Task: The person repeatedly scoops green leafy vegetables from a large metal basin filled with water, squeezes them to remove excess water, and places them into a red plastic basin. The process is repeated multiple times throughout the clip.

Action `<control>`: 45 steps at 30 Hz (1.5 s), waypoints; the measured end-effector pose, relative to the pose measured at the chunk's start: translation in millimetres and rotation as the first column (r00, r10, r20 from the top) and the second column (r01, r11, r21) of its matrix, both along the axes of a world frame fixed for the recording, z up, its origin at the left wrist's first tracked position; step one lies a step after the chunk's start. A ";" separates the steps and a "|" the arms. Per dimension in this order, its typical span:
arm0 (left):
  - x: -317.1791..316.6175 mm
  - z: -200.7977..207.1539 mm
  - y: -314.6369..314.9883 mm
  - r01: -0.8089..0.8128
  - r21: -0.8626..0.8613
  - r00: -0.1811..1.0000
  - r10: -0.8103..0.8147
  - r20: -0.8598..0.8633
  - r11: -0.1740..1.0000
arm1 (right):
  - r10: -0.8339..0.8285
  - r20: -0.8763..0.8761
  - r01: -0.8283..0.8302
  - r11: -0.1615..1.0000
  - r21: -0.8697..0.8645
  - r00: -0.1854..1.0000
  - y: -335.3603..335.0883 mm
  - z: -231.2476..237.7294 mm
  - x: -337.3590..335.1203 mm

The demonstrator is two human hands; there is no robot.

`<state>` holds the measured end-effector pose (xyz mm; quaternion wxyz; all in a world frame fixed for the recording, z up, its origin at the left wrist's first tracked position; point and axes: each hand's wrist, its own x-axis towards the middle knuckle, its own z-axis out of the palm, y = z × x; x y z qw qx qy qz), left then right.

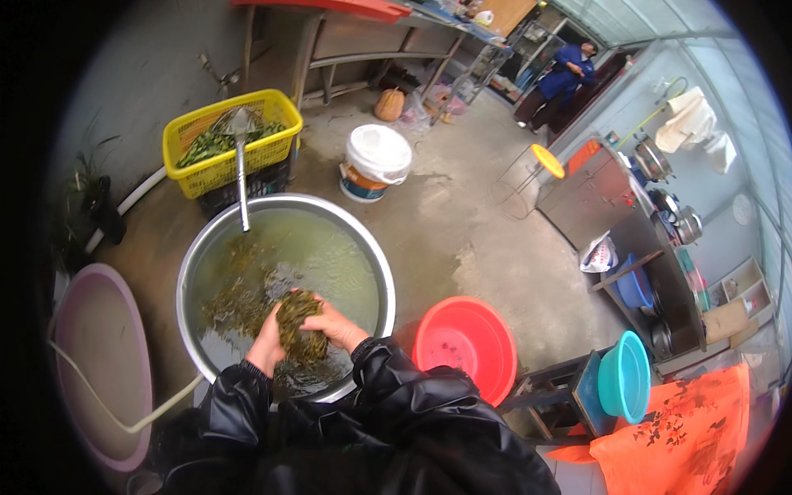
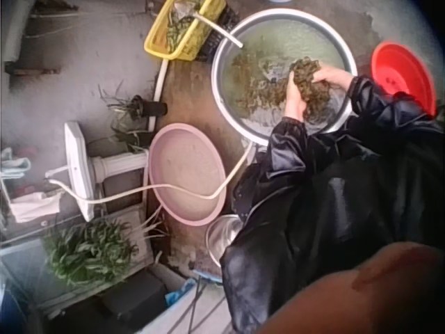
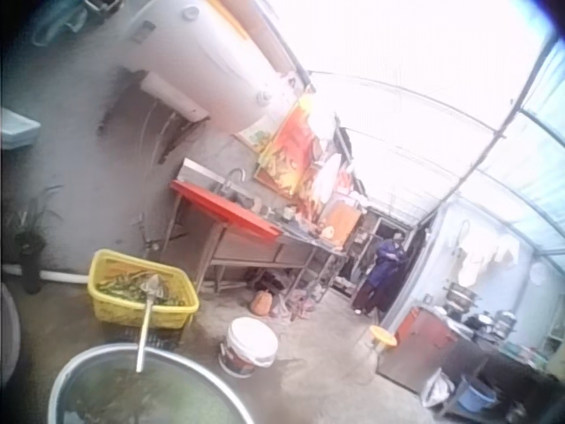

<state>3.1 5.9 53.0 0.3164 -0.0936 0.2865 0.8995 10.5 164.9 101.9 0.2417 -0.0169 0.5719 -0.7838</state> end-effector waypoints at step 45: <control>-2.3 16.8 2.7 -0.382 0.176 0.920 0.391 -0.018 0.907 | -0.552 0.381 0.631 0.767 -0.118 0.742 -34.9 9.1 3.8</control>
